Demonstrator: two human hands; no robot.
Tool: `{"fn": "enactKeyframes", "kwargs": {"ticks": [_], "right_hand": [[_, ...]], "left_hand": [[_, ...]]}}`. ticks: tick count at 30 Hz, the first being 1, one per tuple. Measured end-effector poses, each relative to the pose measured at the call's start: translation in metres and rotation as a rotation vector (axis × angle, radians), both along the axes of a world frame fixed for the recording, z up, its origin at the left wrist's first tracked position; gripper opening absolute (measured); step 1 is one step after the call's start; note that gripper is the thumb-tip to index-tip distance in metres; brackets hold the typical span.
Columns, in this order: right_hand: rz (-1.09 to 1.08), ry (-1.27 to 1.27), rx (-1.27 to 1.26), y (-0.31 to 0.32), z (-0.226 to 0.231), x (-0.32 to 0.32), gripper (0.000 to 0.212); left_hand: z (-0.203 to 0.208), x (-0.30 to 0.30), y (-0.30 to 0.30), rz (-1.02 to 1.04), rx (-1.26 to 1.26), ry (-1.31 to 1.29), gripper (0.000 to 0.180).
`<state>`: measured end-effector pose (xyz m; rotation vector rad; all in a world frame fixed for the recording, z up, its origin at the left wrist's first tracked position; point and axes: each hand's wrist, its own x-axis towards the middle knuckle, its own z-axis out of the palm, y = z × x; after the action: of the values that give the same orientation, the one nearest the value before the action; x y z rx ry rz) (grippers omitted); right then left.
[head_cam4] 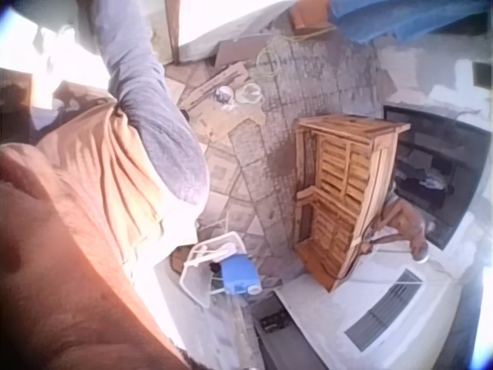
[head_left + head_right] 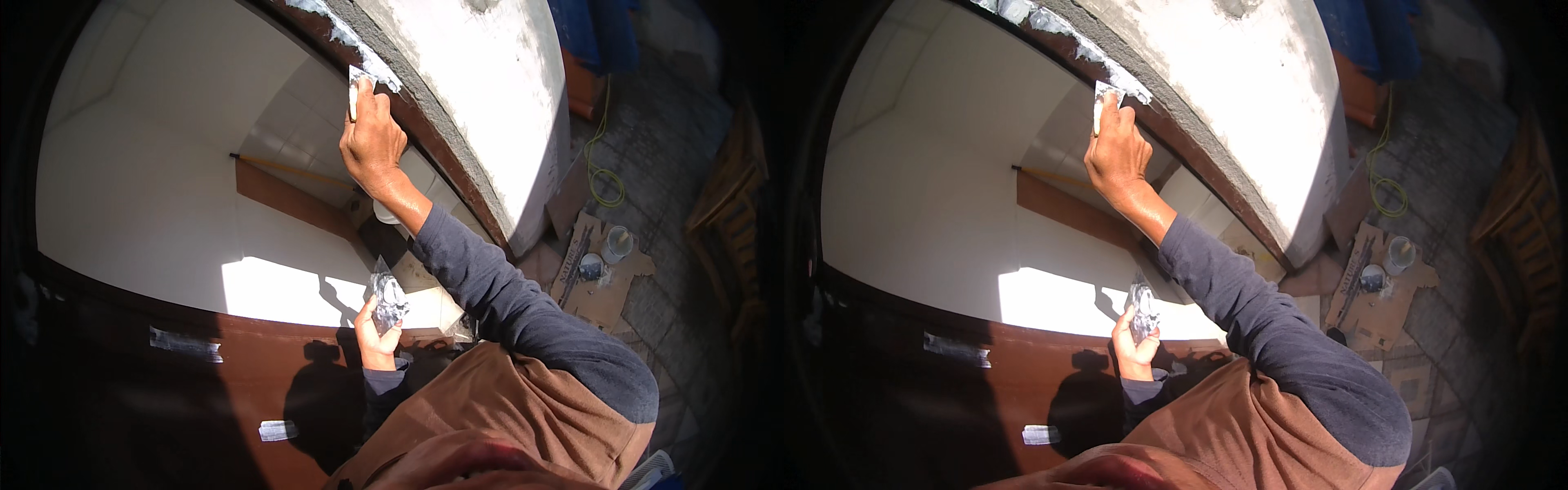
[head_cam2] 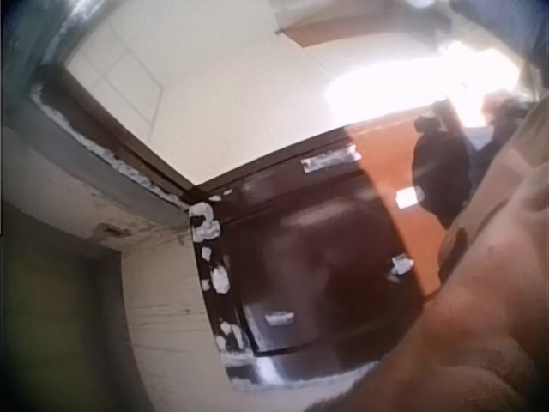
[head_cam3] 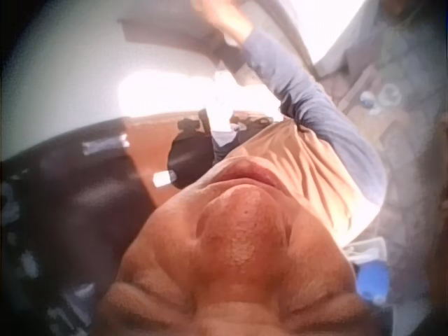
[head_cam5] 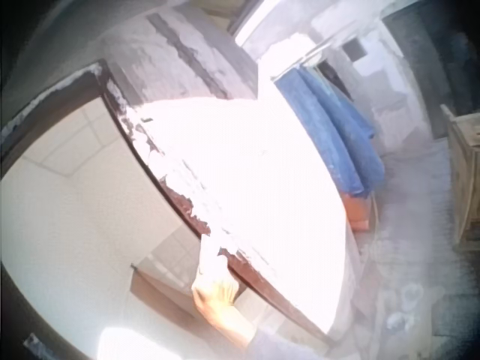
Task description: The person applies white wall compound to a wall using a putty knife and hawk. They repeatedly scoop compound from the hawk and spread it along the wall surface, smoothing the application.
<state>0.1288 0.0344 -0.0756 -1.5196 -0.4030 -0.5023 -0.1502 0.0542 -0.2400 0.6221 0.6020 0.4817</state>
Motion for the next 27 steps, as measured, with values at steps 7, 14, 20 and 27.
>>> {"fn": "enactKeyframes", "kwargs": {"ticks": [7,14,20,27], "right_hand": [[-0.217,-0.151,0.154,0.001,-0.043,0.014,0.058],[-0.054,0.040,0.018,-0.003,-0.065,0.005,0.056],[-0.098,0.018,-0.022,0.008,-0.060,0.002,0.055],[-0.119,0.012,0.078,0.004,-0.062,-0.004,0.051]], "left_hand": [[-0.001,-0.003,0.000,-0.001,-0.013,-0.005,0.021],[-0.006,-0.004,-0.006,0.059,-0.022,0.061,0.021],[-0.007,-0.007,-0.009,0.041,-0.048,0.033,0.023],[-0.007,-0.009,-0.012,0.137,-0.034,0.119,0.023]]}}
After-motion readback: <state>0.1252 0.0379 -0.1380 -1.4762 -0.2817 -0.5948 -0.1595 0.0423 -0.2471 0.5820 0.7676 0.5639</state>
